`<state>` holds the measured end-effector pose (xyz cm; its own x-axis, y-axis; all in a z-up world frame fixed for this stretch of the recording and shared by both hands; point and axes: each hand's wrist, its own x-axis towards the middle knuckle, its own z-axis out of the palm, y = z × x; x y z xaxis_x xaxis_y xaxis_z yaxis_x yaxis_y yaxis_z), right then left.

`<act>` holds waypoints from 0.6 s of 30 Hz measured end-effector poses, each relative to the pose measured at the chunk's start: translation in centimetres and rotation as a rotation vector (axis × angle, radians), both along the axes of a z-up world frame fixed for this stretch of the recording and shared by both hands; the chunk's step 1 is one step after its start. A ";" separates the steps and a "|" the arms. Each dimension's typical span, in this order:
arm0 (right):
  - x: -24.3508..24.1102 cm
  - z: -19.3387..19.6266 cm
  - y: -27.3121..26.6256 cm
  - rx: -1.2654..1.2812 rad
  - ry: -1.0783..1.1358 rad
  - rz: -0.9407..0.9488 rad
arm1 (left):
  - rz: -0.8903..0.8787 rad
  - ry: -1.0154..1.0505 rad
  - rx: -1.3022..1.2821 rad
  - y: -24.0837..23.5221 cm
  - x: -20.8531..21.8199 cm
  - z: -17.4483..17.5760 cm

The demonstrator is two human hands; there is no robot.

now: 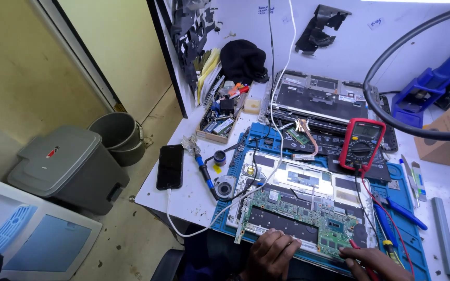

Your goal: The person uses a multimeter to test various points on a disassembled laptop motherboard. They hold the red and black probes and touch them to different components on the circuit board while observing the multimeter display.

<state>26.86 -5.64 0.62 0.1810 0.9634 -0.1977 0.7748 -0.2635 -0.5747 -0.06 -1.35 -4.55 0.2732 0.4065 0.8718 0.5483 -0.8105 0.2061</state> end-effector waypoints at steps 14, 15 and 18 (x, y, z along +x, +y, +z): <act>4.1 -6.0 7.6 -0.815 1.201 -0.909 | 0.227 0.098 0.075 3.3 2.9 -13.3; 3.9 -5.3 8.0 -0.791 1.219 -0.914 | 0.207 0.097 0.092 4.0 3.4 -14.3; 2.5 -3.8 4.6 -0.747 1.085 -0.709 | 0.228 0.053 0.051 4.5 3.0 -16.9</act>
